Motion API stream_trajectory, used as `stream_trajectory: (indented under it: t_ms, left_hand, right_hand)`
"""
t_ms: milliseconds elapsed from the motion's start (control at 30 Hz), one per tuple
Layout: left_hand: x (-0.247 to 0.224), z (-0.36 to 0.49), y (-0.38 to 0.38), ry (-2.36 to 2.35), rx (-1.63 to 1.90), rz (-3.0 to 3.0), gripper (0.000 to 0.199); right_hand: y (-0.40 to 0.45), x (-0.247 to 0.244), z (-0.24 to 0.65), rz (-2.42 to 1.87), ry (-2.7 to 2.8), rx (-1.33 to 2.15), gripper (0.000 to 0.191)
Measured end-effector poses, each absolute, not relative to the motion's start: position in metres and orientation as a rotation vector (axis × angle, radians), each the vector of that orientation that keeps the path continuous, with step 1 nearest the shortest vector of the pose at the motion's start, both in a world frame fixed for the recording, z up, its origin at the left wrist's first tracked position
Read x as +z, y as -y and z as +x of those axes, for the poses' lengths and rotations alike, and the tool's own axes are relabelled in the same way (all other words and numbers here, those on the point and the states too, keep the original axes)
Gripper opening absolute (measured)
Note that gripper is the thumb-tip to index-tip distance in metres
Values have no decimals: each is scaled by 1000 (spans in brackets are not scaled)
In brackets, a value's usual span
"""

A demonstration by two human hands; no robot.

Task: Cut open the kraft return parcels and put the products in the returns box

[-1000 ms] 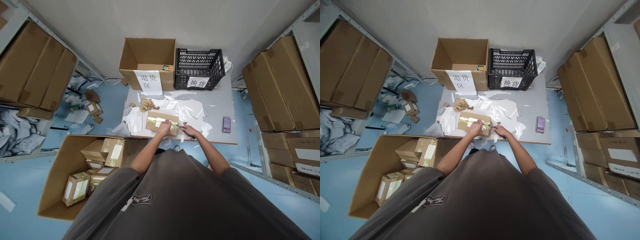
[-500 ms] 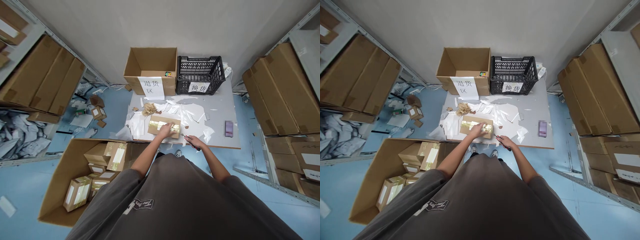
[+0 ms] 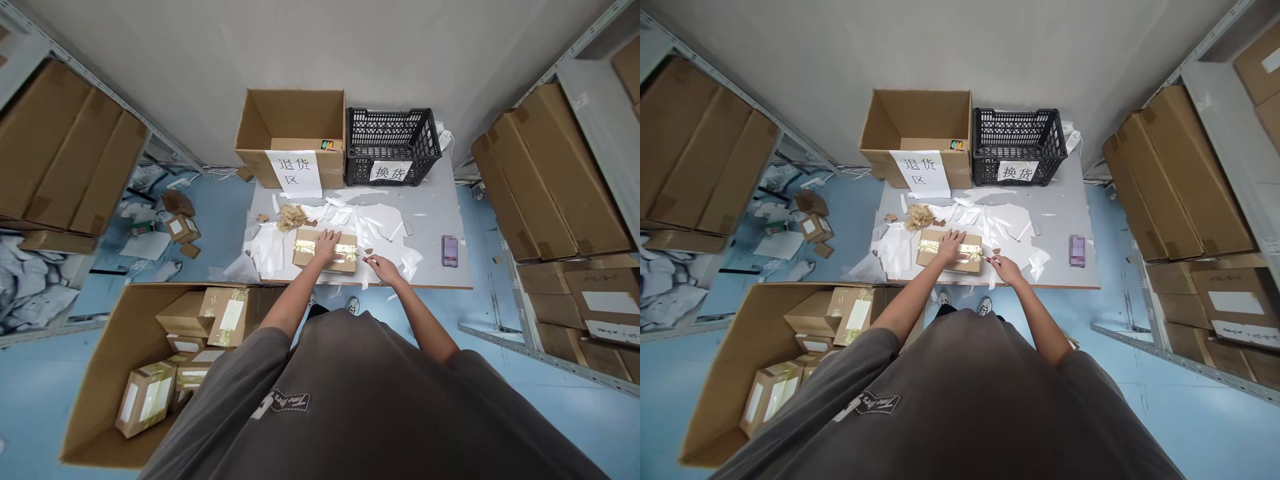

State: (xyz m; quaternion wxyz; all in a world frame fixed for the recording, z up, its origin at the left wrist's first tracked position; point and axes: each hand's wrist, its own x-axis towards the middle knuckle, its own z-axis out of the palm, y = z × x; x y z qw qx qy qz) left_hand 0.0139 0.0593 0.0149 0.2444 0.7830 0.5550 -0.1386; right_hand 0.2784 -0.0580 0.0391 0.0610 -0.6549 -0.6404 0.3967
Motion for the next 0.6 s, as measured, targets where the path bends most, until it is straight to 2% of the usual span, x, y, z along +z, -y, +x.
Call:
stream_trajectory:
  t_ms: [100, 333, 600]
  left_hand:
    - [15, 20, -64, -1571, -380, 2106, 125]
    - [11, 6, -46, -1504, -67, 2265, 89]
    - [2, 2, -28, -1483, 30, 2376, 84]
  right_hand:
    - [54, 42, 279, -2009, 1951, 1161, 44]
    - [64, 39, 278, -2127, 1995, 1124, 42]
    - [51, 48, 271, -2141, 2180, 980, 46]
